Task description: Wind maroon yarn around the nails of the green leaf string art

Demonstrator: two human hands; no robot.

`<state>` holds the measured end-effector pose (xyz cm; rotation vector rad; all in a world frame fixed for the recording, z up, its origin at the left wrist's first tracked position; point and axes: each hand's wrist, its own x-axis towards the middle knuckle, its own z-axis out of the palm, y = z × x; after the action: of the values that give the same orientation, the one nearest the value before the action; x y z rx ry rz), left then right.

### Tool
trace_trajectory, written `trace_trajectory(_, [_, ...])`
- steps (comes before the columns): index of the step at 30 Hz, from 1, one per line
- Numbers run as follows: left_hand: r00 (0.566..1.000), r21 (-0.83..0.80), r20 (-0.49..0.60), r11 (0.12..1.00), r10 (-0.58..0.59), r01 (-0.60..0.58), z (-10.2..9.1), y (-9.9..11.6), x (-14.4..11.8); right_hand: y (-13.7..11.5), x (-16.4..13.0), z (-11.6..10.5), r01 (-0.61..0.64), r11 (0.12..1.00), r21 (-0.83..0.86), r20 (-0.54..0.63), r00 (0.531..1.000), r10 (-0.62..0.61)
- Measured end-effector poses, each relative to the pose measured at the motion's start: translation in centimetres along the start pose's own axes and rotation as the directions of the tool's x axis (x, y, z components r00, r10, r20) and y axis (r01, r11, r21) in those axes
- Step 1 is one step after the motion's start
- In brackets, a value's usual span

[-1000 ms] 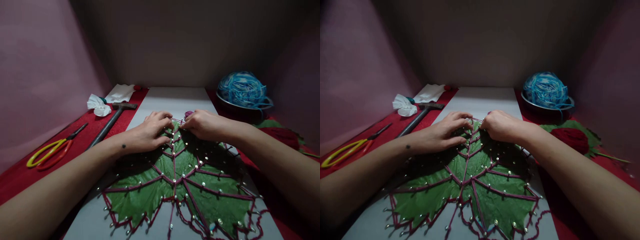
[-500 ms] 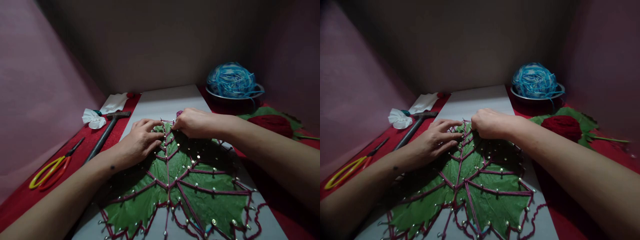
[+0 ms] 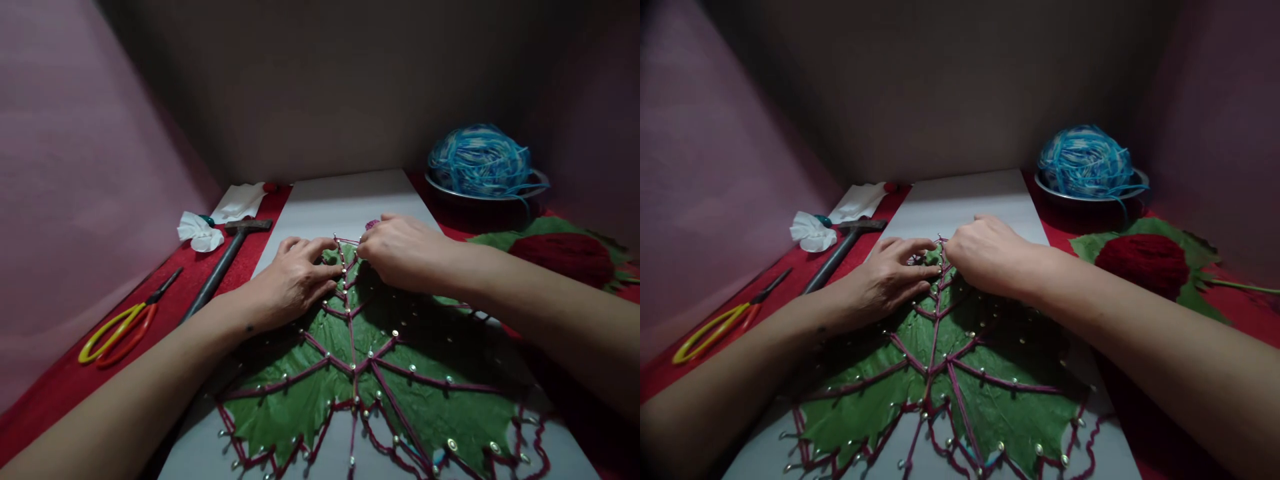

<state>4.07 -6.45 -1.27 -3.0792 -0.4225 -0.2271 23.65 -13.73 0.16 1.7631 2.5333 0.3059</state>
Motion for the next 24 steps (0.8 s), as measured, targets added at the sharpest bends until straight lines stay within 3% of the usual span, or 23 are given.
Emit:
trace_trajectory(7, [0.997,-0.158,-0.021,0.985,-0.068,0.064,-0.2,0.5,0.1,-1.5,-0.3,-0.5,-0.129,0.991,0.046,0.032,0.991,0.127])
trace_trajectory(10, [0.991,-0.227,-0.059,0.968,-0.123,0.106,-0.3,0.9,0.4,-2.0,-0.4,-0.7,-0.174,0.985,0.004,0.043,0.984,0.174])
trace_trajectory(12, [0.992,-0.239,-0.025,0.965,-0.121,0.111,-0.3,1.0,0.7,-2.3,-0.5,-1.0,-0.197,0.980,-0.032,0.028,0.980,0.197])
trace_trajectory(18, [0.986,-0.237,0.131,0.962,-0.104,0.133,-0.3,0.8,1.6,-3.1,-0.5,-2.0,-0.146,0.988,-0.043,0.051,0.988,0.148])
trace_trajectory(24, [0.986,-0.351,0.138,0.926,-0.095,0.138,-0.4,0.5,1.7,-2.9,-0.9,-2.3,-0.106,0.994,-0.031,-0.020,0.994,0.106])
